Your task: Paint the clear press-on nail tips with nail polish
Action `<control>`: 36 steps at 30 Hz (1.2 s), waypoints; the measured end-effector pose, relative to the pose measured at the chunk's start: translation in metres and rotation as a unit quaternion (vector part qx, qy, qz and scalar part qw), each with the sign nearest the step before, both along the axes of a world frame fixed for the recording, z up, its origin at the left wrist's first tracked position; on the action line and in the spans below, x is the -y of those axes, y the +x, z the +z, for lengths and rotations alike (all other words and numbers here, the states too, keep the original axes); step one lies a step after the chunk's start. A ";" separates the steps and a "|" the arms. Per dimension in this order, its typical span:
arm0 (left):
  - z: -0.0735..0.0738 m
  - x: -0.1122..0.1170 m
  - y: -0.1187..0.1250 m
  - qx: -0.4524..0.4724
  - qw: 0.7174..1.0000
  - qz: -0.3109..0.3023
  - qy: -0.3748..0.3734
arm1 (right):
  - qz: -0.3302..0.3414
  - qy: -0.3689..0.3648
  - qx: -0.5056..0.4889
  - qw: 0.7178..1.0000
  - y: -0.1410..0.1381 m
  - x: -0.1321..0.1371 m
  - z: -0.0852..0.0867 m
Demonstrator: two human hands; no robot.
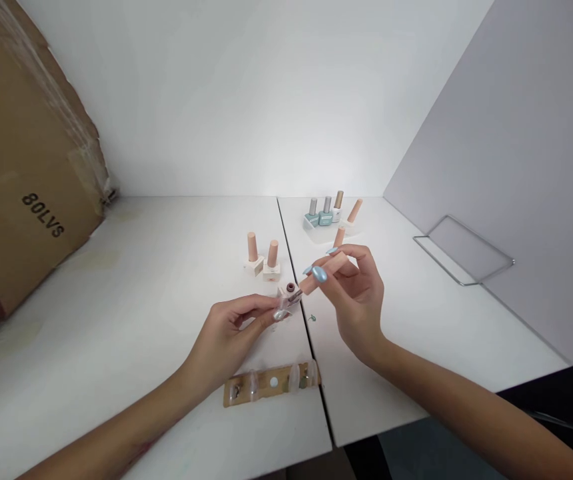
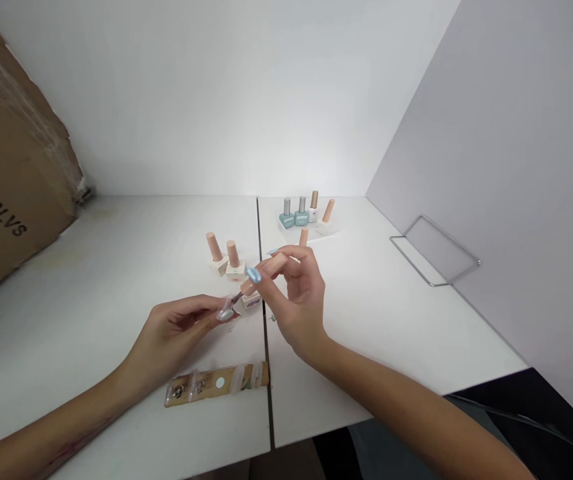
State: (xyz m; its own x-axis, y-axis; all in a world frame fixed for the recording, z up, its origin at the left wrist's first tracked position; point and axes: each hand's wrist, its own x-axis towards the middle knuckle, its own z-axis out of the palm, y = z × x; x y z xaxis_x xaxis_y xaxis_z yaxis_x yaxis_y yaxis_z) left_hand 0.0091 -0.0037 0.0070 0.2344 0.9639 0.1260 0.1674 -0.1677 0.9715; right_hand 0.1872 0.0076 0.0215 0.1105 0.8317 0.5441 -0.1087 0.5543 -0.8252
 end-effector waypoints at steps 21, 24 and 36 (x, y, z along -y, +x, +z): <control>0.001 0.001 -0.002 -0.065 0.996 0.003 0.064 | 0.077 0.049 0.036 0.995 -0.001 0.002 -0.002; 0.002 0.001 0.000 -0.067 0.995 0.006 0.069 | 0.060 0.025 0.047 0.997 -0.001 0.001 -0.003; -0.002 0.002 -0.004 -0.074 0.995 0.002 0.071 | 0.022 0.034 0.025 0.999 0.000 -0.001 0.002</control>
